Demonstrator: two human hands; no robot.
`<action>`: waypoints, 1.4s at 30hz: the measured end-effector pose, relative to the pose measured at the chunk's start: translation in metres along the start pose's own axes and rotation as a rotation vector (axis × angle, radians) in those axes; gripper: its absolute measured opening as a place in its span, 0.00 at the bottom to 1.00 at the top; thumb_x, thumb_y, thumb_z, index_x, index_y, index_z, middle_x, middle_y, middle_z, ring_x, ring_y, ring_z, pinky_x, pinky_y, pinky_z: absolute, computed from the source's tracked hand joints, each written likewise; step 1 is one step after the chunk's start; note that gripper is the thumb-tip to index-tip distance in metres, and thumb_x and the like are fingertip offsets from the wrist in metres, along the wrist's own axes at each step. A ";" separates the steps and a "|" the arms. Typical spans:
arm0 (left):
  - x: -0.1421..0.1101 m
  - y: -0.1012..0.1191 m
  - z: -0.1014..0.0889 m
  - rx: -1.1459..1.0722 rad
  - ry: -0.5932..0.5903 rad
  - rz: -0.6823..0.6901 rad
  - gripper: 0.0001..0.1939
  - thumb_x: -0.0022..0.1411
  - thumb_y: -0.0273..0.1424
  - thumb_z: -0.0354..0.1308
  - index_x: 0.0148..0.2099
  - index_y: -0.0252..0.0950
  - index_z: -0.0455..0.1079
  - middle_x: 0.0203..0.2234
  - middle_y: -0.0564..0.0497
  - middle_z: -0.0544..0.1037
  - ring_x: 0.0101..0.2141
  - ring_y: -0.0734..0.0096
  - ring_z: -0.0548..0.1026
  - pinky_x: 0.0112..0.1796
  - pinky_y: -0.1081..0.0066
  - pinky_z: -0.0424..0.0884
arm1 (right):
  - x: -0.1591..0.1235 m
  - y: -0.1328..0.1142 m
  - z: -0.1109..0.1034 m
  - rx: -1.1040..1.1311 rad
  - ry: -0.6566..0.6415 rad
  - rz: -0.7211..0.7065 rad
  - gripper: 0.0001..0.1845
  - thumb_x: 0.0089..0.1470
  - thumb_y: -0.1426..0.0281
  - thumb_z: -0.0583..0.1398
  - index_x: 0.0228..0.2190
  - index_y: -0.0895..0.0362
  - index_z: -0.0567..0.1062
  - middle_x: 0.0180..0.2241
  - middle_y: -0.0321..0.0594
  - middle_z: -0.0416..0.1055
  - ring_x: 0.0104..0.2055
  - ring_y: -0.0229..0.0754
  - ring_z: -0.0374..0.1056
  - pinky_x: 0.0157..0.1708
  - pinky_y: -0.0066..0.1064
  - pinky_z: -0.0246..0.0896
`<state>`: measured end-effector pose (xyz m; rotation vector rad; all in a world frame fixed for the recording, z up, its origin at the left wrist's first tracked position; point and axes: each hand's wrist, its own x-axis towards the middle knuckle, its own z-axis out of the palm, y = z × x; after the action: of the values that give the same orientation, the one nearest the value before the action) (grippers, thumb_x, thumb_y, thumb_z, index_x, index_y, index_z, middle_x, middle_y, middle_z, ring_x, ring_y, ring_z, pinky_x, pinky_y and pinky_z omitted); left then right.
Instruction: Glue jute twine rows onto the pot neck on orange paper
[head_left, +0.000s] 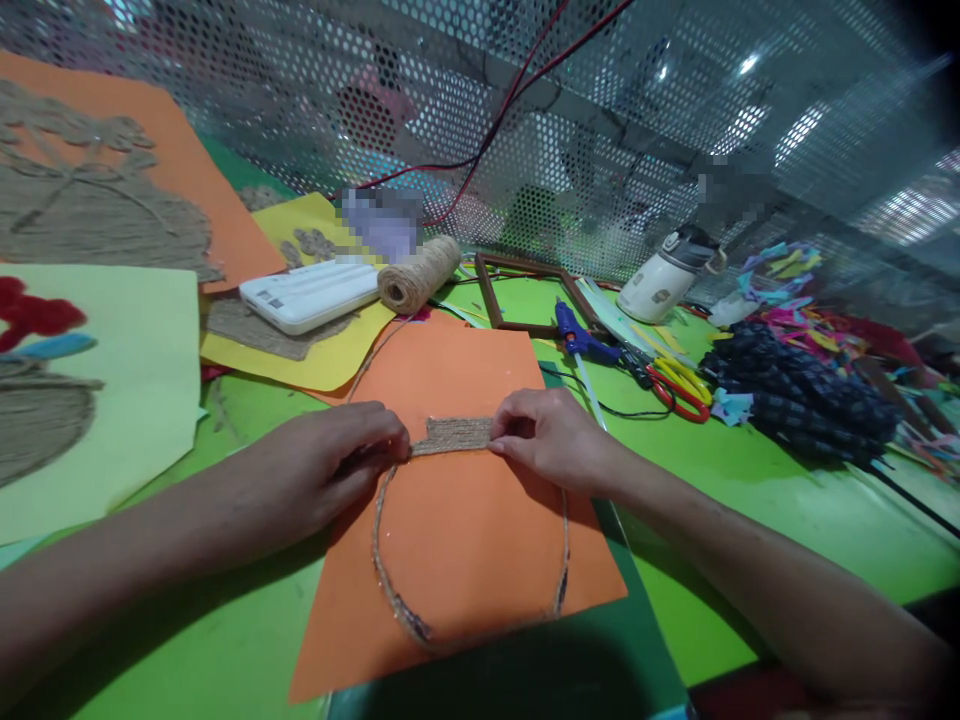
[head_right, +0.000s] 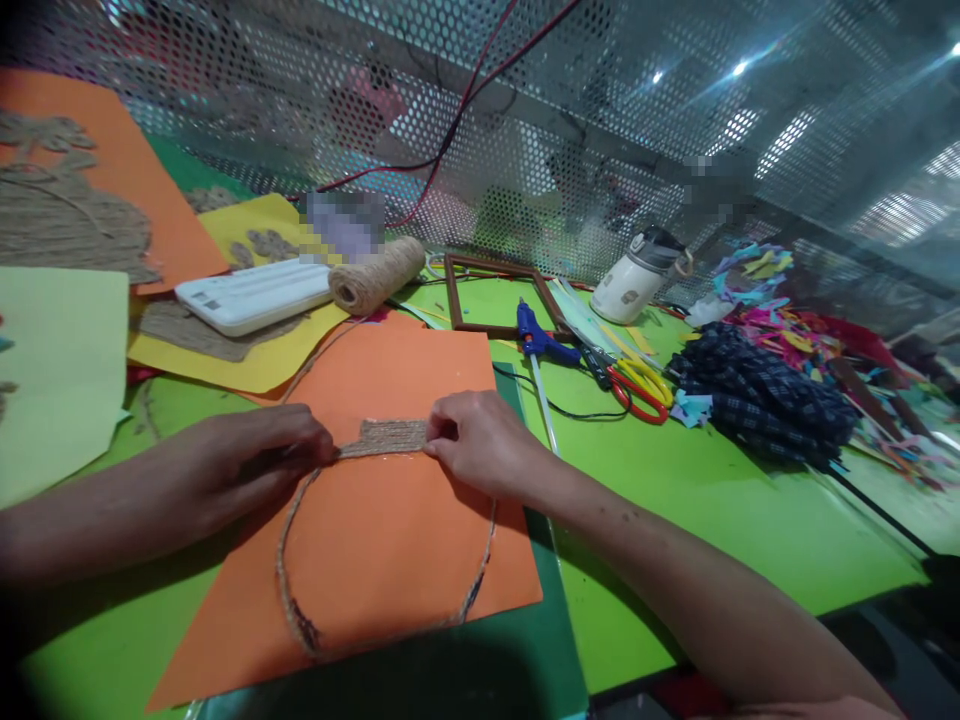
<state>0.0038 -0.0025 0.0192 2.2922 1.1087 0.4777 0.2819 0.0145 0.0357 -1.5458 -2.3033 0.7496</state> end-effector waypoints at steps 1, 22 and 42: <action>0.000 -0.001 0.000 0.003 -0.003 0.003 0.14 0.71 0.34 0.48 0.37 0.38 0.73 0.31 0.46 0.80 0.30 0.64 0.76 0.33 0.67 0.70 | 0.000 0.000 0.000 0.003 0.000 0.006 0.08 0.55 0.81 0.70 0.29 0.57 0.81 0.30 0.37 0.79 0.31 0.38 0.72 0.34 0.30 0.63; -0.001 -0.004 0.000 0.032 -0.031 0.004 0.13 0.70 0.33 0.49 0.39 0.40 0.76 0.32 0.47 0.81 0.31 0.64 0.76 0.33 0.67 0.71 | -0.027 0.000 0.004 -0.436 -0.037 -0.470 0.12 0.64 0.81 0.58 0.42 0.59 0.81 0.41 0.47 0.78 0.43 0.49 0.66 0.43 0.41 0.56; -0.002 0.000 0.001 0.060 -0.009 0.040 0.13 0.70 0.31 0.49 0.39 0.39 0.76 0.32 0.47 0.80 0.32 0.64 0.76 0.35 0.66 0.69 | -0.023 0.004 0.006 -0.504 -0.010 -0.549 0.10 0.67 0.77 0.57 0.39 0.59 0.79 0.40 0.49 0.77 0.41 0.50 0.64 0.41 0.41 0.53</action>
<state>0.0027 -0.0045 0.0183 2.3701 1.0877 0.4553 0.2909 -0.0072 0.0302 -0.9547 -2.8688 0.0366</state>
